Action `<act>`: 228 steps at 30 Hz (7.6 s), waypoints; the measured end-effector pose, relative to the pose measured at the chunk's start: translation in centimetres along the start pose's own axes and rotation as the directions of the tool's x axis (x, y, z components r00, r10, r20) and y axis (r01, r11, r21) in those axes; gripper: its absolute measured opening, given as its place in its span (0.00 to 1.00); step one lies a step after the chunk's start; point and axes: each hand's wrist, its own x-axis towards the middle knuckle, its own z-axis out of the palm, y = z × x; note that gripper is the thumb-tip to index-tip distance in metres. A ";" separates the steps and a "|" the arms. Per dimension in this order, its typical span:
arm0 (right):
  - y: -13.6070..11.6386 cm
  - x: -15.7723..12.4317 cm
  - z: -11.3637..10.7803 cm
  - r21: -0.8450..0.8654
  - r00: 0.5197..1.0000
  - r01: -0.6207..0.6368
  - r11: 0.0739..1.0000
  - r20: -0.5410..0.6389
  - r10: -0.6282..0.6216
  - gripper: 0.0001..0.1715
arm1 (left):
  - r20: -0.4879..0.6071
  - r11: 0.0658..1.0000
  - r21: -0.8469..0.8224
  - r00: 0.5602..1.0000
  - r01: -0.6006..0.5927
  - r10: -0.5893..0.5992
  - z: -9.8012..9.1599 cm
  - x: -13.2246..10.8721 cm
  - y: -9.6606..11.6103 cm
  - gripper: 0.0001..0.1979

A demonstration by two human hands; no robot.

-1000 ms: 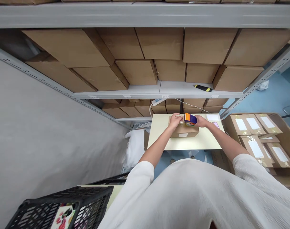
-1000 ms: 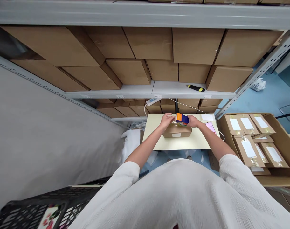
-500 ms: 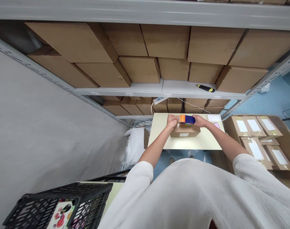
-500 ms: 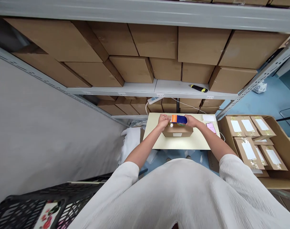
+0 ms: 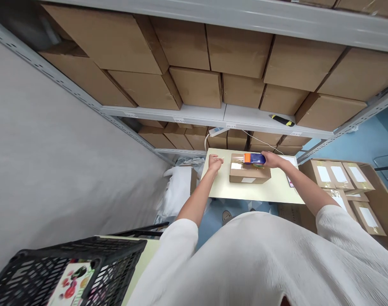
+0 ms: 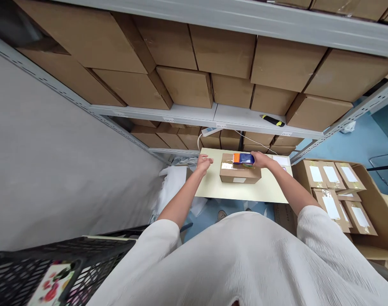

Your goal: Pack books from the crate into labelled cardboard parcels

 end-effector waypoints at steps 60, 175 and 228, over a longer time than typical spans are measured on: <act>1.3 -2.1 -1.6 -0.276 0.990 0.003 0.961 0.135 0.036 0.22 | 0.775 0.409 0.522 0.616 -0.748 0.138 2.3 0.1 -1.1 0.54; 23.8 -11.4 5.1 0.223 0.832 -0.467 0.856 -0.217 0.510 0.22 | 0.784 0.525 0.340 0.543 -0.781 0.300 21.6 -9.3 4.3 0.31; 34.7 -6.0 7.8 0.631 0.769 -0.369 0.682 -0.205 0.606 0.25 | 0.590 0.943 0.286 0.806 -0.171 -0.032 45.2 -8.5 -0.2 0.24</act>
